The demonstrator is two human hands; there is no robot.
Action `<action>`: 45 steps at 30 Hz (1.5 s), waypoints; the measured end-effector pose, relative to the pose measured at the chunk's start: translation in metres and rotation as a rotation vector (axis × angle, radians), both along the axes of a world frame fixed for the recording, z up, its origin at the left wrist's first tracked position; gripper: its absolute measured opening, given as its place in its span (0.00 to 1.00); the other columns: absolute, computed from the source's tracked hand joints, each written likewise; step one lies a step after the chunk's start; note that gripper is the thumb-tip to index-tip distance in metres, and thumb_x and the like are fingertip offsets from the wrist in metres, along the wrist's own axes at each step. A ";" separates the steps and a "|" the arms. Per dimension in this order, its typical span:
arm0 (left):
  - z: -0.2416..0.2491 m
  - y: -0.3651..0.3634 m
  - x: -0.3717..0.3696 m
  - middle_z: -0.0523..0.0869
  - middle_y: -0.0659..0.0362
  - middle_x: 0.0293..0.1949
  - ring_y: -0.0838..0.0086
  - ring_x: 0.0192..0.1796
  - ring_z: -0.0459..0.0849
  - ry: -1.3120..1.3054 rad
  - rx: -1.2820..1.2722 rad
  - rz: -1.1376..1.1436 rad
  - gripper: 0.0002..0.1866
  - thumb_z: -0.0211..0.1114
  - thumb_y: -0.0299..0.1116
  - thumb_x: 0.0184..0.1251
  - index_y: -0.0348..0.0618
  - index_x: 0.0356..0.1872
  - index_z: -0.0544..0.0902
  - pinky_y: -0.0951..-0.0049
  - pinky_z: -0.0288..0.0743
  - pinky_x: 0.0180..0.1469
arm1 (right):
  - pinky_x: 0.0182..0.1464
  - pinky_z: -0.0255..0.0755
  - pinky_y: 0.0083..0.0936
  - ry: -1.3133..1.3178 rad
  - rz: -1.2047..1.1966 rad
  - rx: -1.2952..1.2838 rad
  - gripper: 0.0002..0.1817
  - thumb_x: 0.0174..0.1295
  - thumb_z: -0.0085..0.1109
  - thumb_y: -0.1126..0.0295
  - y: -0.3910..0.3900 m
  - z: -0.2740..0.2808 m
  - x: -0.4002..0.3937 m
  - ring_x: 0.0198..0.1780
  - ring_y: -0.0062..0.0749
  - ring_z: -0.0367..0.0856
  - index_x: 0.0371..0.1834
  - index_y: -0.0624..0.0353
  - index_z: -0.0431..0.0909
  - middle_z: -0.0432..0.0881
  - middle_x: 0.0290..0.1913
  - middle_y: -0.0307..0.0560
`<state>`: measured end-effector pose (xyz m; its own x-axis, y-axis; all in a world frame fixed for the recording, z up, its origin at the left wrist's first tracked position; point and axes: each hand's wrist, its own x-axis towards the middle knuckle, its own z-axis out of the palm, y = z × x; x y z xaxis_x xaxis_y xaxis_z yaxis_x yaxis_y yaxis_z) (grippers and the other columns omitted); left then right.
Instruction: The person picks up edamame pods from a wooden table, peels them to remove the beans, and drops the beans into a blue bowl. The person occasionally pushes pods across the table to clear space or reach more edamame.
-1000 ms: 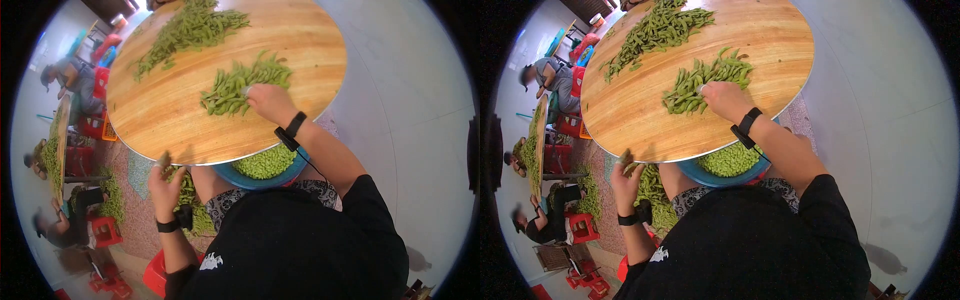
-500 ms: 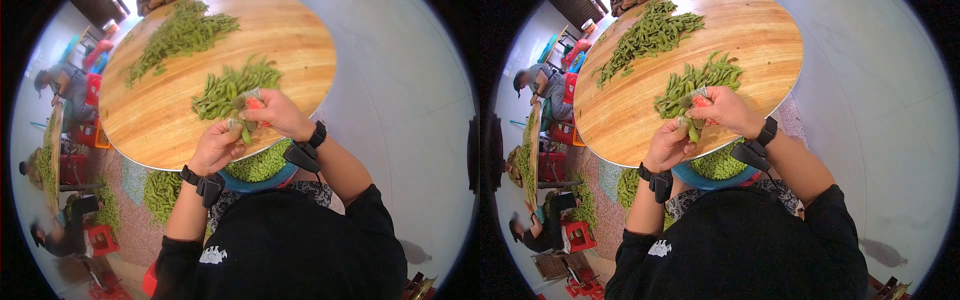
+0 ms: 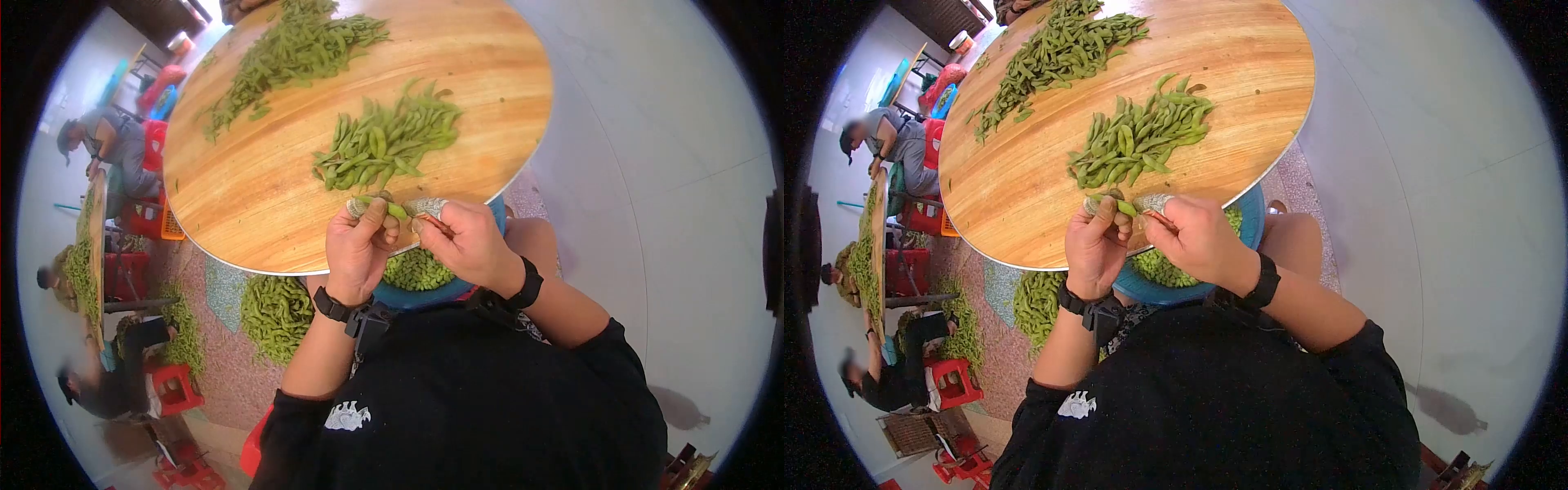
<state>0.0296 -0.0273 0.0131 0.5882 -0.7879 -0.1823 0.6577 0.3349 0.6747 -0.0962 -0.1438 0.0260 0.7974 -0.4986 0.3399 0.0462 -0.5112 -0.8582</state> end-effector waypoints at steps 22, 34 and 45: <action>0.004 0.019 0.004 0.84 0.57 0.26 0.75 0.28 0.82 -1.333 0.127 0.055 0.05 0.70 0.22 0.56 0.32 0.32 0.83 0.78 0.74 0.30 | 0.21 0.67 0.14 0.354 0.393 0.792 0.07 0.64 0.59 0.71 -0.019 0.006 -0.001 0.22 0.18 0.76 0.37 0.64 0.79 0.83 0.29 0.44; -0.008 0.191 0.065 0.85 0.57 0.29 0.77 0.28 0.82 -0.997 1.003 -0.022 0.11 0.69 0.25 0.59 0.32 0.41 0.82 0.77 0.75 0.30 | 0.31 0.72 0.46 0.501 0.384 -0.474 0.14 0.50 0.62 0.60 -0.054 -0.009 0.015 0.28 0.57 0.78 0.21 0.60 0.74 0.77 0.21 0.57; -0.004 0.074 0.028 0.85 0.52 0.35 0.71 0.35 0.85 -1.220 0.657 0.167 0.22 0.71 0.22 0.53 0.36 0.52 0.81 0.75 0.80 0.38 | 0.29 0.75 0.29 0.272 -0.021 0.198 0.05 0.57 0.61 0.72 -0.067 -0.037 0.087 0.27 0.35 0.81 0.33 0.61 0.77 0.79 0.23 0.49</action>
<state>0.0579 0.0472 0.0096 0.7192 -0.6647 0.2025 -0.4677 -0.2475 0.8485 -0.0094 -0.2107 -0.0108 0.8344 -0.5511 0.0111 -0.2069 -0.3318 -0.9204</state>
